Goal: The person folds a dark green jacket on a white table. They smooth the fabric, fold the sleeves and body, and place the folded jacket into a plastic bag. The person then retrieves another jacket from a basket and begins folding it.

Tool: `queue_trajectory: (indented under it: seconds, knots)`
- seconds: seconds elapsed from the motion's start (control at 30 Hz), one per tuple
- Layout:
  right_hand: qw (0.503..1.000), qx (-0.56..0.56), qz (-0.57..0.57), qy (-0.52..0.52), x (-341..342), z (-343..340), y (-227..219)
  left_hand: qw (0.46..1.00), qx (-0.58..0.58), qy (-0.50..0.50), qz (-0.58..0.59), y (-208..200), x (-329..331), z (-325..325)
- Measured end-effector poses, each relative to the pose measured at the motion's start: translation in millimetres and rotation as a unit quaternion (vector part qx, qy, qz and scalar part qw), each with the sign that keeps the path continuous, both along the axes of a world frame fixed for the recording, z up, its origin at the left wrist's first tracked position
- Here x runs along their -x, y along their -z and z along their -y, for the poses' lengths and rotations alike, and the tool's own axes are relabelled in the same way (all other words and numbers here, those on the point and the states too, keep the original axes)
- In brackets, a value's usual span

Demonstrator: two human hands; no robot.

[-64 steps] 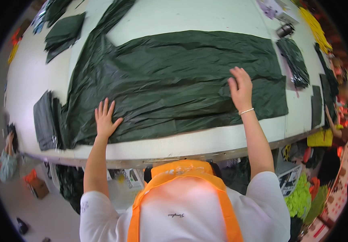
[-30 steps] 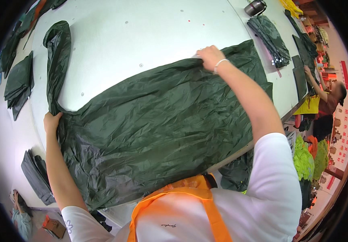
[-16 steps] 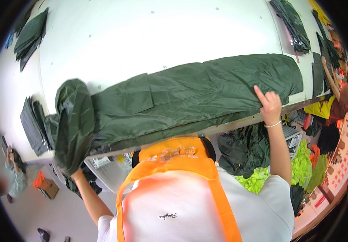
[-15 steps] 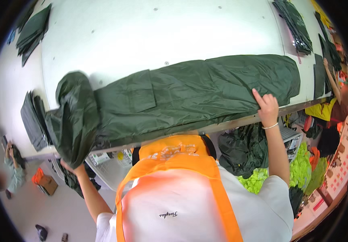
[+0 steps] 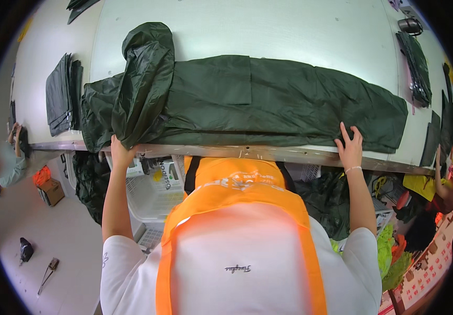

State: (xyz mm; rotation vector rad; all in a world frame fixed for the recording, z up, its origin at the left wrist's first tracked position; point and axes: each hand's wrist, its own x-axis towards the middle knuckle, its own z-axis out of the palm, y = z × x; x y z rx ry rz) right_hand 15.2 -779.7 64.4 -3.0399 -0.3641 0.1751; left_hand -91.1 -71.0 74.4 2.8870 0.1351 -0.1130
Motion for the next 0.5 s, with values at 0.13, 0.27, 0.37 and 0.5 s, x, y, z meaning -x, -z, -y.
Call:
queue_trajectory:
  seconds: [0.13,0.27,0.37,0.5]
  knots:
    - [0.996,-0.079,-0.006,0.03,-51,4,-21,0.999,0.014,-0.027,0.029,14,0,8]
    - [0.938,-0.32,-0.09,0.097,-75,-134,-77,0.999,0.015,-0.039,0.01,8,1,20]
    - [0.956,-0.261,-0.132,0.012,-68,-194,-60,0.999,0.028,-0.045,0.006,5,-1,21]
    - [0.913,-0.369,-0.157,0.071,-53,-198,-40,0.999,0.02,-0.038,0.011,11,1,16]
